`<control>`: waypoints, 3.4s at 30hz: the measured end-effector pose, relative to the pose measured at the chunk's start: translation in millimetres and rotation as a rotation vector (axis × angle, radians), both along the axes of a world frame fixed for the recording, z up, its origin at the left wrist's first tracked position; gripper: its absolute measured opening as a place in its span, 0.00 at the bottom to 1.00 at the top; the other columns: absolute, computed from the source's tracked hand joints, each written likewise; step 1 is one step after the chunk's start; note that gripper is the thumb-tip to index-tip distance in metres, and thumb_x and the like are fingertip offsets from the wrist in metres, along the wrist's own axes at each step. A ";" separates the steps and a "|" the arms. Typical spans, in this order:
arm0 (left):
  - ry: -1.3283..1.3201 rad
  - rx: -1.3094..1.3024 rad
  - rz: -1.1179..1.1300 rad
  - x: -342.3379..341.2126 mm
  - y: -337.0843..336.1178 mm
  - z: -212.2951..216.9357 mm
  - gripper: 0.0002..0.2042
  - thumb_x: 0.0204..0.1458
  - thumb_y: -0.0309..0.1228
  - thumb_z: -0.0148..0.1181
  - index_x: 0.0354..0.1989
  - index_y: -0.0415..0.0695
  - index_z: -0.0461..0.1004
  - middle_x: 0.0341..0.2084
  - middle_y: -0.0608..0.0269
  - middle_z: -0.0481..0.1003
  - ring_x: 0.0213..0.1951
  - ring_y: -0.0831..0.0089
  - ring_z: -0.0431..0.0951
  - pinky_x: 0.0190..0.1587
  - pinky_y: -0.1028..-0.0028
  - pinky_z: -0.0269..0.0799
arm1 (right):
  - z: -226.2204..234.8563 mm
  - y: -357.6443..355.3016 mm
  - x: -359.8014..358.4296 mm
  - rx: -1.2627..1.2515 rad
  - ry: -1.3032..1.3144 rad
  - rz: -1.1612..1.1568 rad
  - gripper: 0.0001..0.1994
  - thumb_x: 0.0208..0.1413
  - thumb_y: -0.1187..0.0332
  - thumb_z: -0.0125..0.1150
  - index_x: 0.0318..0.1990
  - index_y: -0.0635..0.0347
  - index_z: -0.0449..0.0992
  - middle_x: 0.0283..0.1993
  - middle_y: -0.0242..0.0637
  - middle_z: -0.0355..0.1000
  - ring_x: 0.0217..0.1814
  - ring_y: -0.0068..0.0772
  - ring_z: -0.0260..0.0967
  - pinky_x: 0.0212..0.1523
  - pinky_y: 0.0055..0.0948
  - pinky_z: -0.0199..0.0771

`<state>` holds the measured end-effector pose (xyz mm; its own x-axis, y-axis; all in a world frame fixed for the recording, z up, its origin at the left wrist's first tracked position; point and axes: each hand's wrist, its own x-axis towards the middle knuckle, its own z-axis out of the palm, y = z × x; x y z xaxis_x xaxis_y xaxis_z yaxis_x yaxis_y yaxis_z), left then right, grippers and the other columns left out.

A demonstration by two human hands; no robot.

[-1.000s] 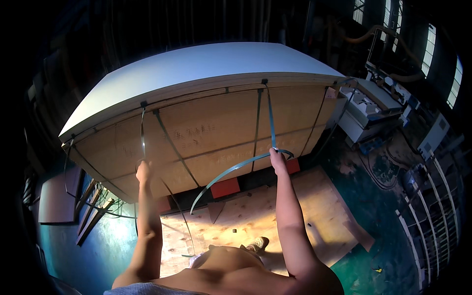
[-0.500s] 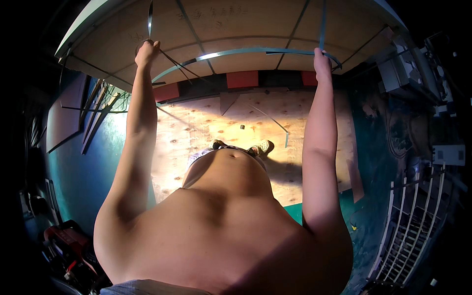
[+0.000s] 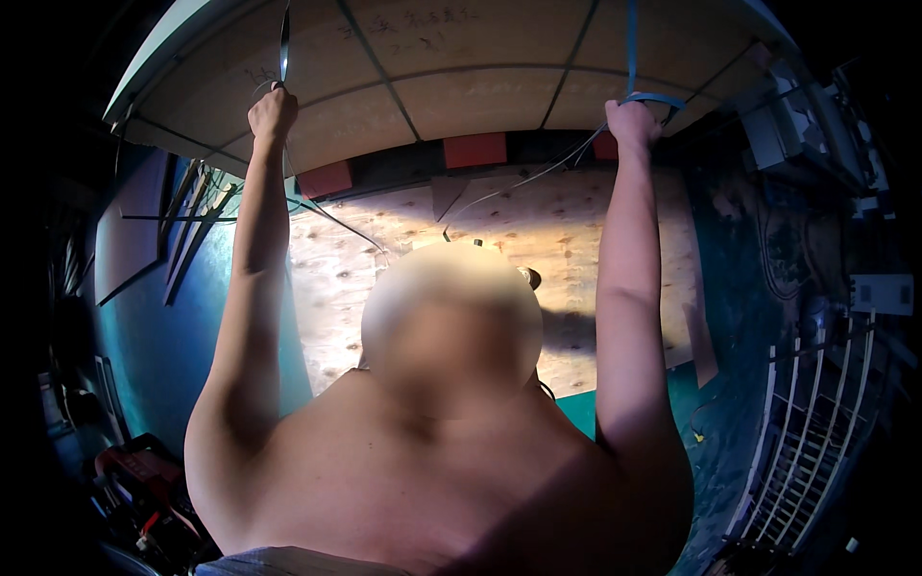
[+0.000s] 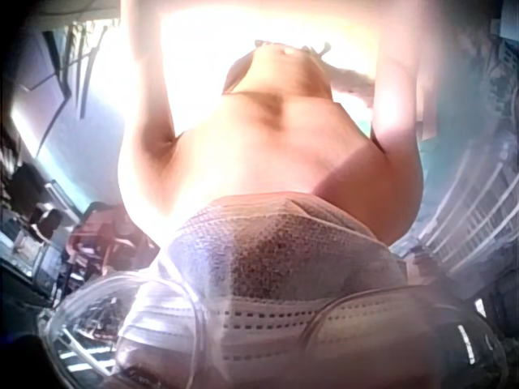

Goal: The person uses two plastic straps to lift and stabilize a stack of large white curved panels, then walks across a workshop to a sorting table where they wipe down and sort several smaller white wooden components by hand.

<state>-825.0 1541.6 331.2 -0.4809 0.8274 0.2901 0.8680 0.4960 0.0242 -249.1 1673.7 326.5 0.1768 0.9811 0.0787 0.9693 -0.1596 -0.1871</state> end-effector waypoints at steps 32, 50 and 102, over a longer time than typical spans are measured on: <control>-0.390 0.213 0.134 37.5 36.6 -28.3 0.24 0.54 0.50 0.44 0.39 0.38 0.71 0.37 0.39 0.77 0.43 0.42 0.75 0.47 0.51 0.68 | -101.7 41.8 7.1 0.178 1.366 -0.020 0.20 0.59 0.49 0.42 0.32 0.58 0.69 0.21 0.29 0.61 0.25 0.25 0.61 0.28 0.30 0.60; -0.009 0.377 -0.424 335.5 111.7 -45.6 0.26 0.50 0.35 0.60 0.58 0.41 0.63 0.63 0.43 0.56 0.66 0.48 0.54 0.64 0.55 0.52 | -150.5 81.1 112.5 0.626 0.500 0.299 0.26 0.49 0.60 0.60 0.56 0.56 0.67 0.49 0.56 0.69 0.48 0.55 0.70 0.45 0.47 0.73; -0.645 -1.279 -1.148 1318.4 648.5 -235.7 0.20 0.60 0.41 0.48 0.61 0.56 0.66 0.55 0.55 0.72 0.57 0.53 0.68 0.59 0.58 0.62 | -396.4 371.6 1362.6 0.086 0.852 -0.679 0.11 0.50 0.66 0.56 0.40 0.57 0.76 0.32 0.47 0.75 0.37 0.49 0.74 0.40 0.42 0.74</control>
<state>493.4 2190.1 95.4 0.6475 0.3292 -0.6873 0.7621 -0.2850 0.5814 1113.4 2045.2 -69.9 0.7078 0.6557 -0.2628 0.2312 -0.5666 -0.7909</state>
